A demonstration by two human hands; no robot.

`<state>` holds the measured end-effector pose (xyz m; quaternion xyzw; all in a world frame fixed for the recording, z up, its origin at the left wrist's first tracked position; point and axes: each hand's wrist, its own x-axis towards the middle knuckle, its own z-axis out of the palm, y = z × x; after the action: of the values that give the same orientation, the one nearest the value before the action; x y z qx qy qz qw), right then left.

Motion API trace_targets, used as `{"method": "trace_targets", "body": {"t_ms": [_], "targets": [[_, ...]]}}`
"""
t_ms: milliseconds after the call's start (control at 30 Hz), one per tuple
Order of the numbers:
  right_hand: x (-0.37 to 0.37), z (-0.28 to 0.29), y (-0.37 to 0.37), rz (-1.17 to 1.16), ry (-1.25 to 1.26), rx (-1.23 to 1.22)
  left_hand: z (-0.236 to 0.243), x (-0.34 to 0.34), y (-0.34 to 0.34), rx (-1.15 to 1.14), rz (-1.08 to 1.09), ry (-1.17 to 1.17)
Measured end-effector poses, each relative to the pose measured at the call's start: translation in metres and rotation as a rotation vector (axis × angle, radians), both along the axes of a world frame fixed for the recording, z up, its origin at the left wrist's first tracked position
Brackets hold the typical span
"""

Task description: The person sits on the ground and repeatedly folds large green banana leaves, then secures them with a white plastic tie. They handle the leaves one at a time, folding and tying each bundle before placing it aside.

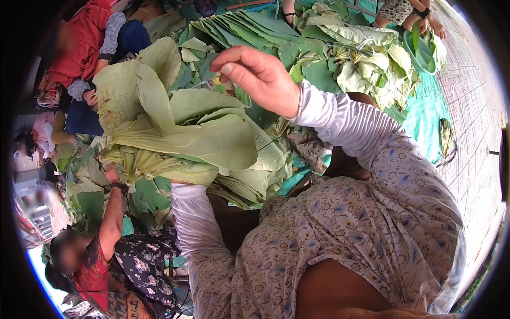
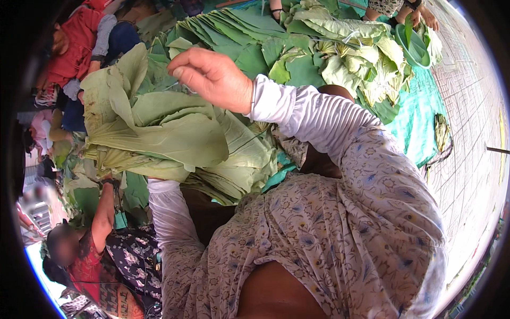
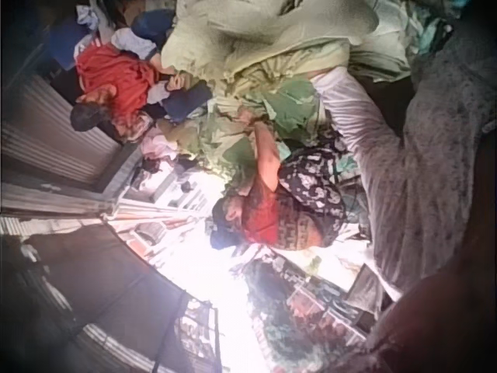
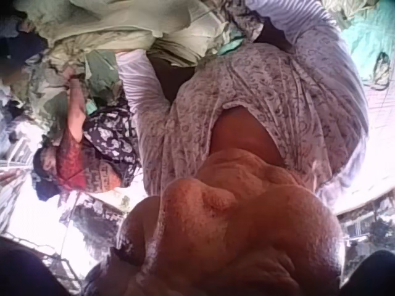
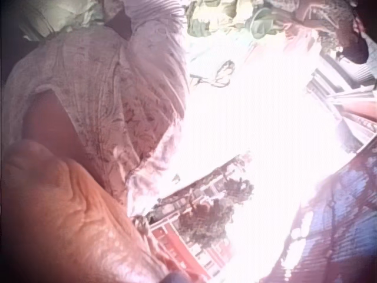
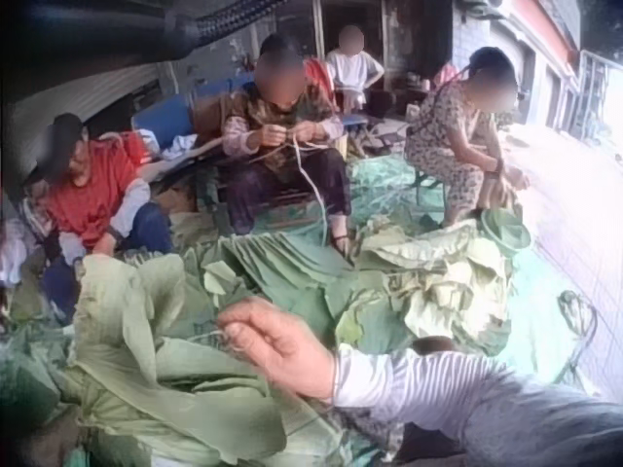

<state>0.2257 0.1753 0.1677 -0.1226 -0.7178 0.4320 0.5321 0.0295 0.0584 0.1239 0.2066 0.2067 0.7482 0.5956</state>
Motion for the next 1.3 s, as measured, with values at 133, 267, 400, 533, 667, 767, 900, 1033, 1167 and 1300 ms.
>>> {"method": "trace_targets", "body": {"t_ms": [133, 267, 400, 533, 667, 767, 900, 1033, 1167, 1300], "targets": [[0.002, -0.014, 0.026, 0.026, -0.21, -0.514, 0.004, -0.003, -0.002, -0.001, 0.003, 0.004], [-0.016, -0.035, 0.011, 0.333, -0.42, -0.394, 0.005, -0.005, -0.004, -0.023, -0.014, 0.009], [-0.024, -0.039, 0.001, 0.685, -0.582, -0.602, 0.004, -0.008, -0.008, -0.047, -0.028, 0.02], [-0.02, -0.058, 0.016, 0.858, -0.709, -0.558, -0.007, -0.009, -0.001, -0.07, -0.065, 0.016], [-0.012, -0.027, 0.032, 0.512, -0.888, -0.355, -0.006, -0.021, -0.009, -0.168, -0.046, 0.061], [0.001, -0.014, 0.037, 0.503, -0.826, -0.655, -0.01, -0.021, 0.009, -0.358, 0.014, 0.077], [0.009, -0.003, 0.035, 0.471, -0.847, -0.709, -0.015, -0.022, 0.026, -0.546, 0.21, 0.24], [0.01, -0.009, 0.035, 0.514, -0.833, -0.684, -0.026, -0.024, 0.027, -0.634, 0.361, 0.315], [0.007, -0.012, 0.031, 0.368, -0.932, -0.633, -0.028, -0.007, 0.027, -0.759, 0.593, 0.466], [0.004, -0.03, 0.03, -0.064, -1.028, 0.02, -0.034, 0.003, 0.021, -0.566, 0.52, 0.663]]}}
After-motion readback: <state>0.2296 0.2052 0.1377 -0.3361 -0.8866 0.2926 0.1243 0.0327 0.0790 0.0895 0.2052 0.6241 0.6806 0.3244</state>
